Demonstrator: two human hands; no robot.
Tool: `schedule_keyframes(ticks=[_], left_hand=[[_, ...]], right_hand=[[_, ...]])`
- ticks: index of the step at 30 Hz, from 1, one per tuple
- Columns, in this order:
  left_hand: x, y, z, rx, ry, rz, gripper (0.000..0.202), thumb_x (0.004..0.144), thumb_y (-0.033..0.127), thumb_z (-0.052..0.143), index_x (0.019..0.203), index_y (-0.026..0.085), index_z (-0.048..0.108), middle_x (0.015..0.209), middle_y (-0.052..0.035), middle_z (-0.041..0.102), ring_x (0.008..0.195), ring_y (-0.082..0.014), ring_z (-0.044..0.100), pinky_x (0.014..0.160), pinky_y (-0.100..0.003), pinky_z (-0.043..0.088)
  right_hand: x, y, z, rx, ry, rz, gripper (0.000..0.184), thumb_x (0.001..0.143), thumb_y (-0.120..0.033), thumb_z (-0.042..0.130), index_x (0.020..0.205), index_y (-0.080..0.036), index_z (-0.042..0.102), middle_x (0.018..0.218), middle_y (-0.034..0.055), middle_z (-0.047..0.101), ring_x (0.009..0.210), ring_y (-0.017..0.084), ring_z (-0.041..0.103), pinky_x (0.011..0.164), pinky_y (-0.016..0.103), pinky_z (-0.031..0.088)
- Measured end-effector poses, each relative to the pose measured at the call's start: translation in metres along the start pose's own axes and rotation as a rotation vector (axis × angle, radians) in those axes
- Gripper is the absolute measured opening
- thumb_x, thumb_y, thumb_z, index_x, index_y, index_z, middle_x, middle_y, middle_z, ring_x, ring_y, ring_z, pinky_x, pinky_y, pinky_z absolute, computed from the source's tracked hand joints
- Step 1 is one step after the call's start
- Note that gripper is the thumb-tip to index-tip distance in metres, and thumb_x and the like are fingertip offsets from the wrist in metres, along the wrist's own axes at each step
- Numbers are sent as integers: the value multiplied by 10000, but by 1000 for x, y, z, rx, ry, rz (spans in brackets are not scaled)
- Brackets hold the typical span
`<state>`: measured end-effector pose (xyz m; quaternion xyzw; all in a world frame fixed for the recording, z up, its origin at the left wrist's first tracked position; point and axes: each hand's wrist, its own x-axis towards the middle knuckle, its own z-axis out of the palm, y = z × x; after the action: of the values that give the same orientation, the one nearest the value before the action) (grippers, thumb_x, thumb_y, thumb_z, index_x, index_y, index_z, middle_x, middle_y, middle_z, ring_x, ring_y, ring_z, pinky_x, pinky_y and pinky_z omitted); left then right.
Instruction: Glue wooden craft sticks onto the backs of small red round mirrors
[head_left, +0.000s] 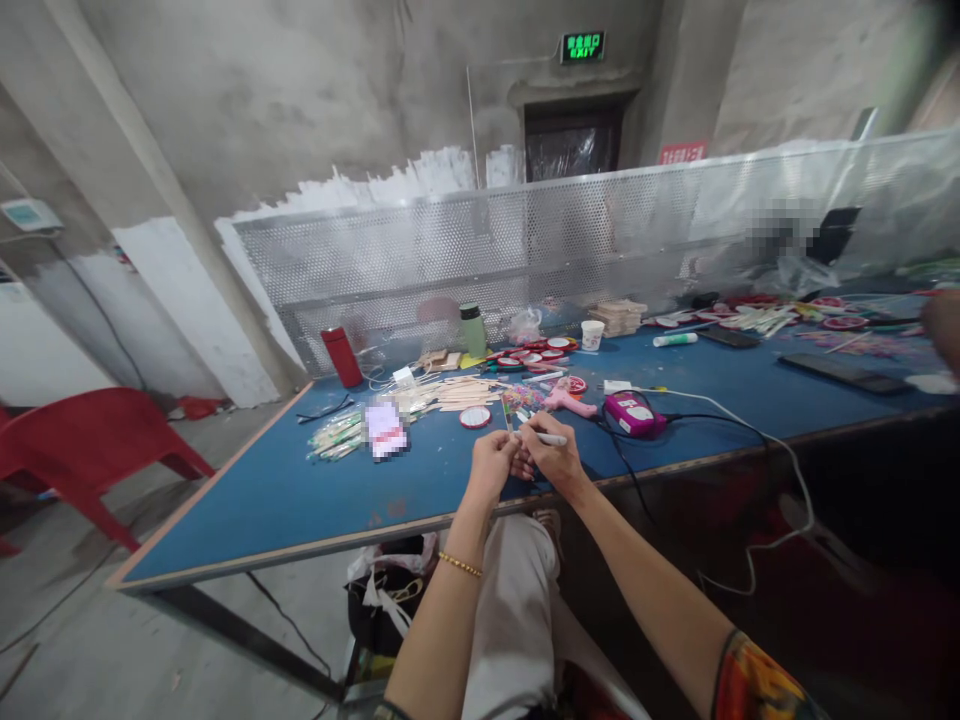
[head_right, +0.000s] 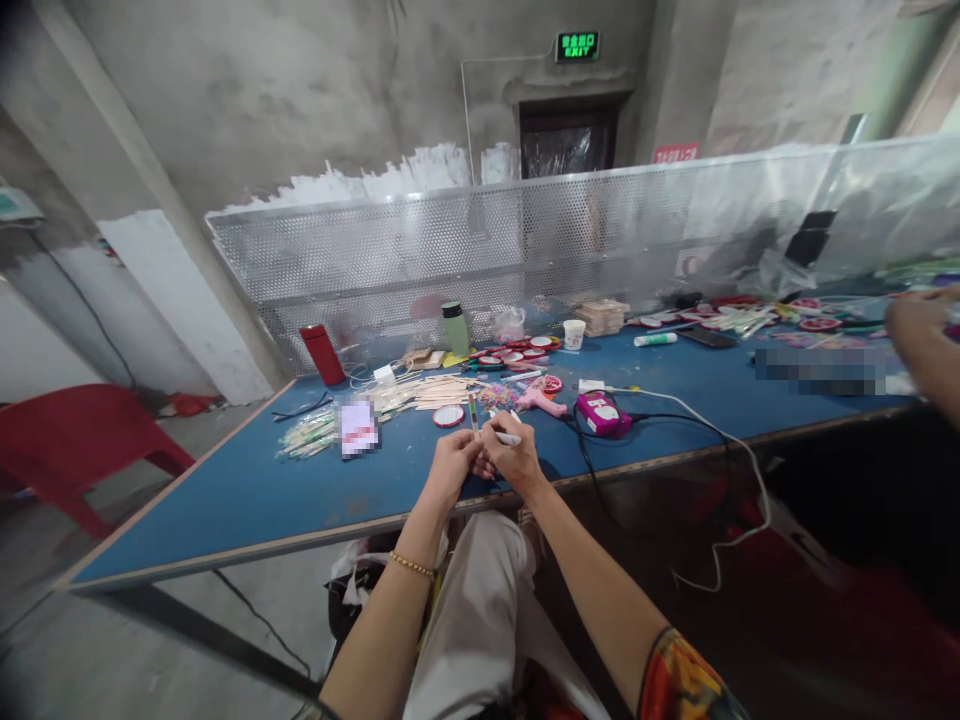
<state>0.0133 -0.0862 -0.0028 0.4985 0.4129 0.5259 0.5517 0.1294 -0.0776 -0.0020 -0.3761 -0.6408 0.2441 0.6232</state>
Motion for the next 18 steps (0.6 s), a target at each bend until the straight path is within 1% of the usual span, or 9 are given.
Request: schedule_keyframes(ticks=[4,9,12,18], left_hand=[[-1,1,0,-5,-8,-1,266,685,375,711,667,153,566,536,-5,628,435,-143,605,445,-254,501],[0,-1,-1,6,-14,8,268,691,378,708,656,160,556,522,-2,619,445,-146,607,456,-256,501],[1,-2,-2,5,-8,11,265,696,369,704,654,164,542,526,-6,624,453,-152,614,455,-256,499],[1,-1,-1,-4,-6,15,274,670,375,720,672,155,556,547,0,631,445,-144,616,445,-249,500]], right_hand=[[-1,-1,0,0,29,1,218,820,-345,534,637,-230,503,512,-42,543,385,107,500,405,227,420],[-1,0,1,-7,3,8,218,823,-350,541,642,-233,508,490,-39,542,393,115,505,411,229,428],[-1,0,0,-12,12,1,216,821,-340,540,638,-232,508,502,-36,549,393,113,505,414,231,427],[0,-4,-3,-28,7,-11,215,815,-332,537,629,-225,525,525,-21,566,412,120,525,424,235,428]])
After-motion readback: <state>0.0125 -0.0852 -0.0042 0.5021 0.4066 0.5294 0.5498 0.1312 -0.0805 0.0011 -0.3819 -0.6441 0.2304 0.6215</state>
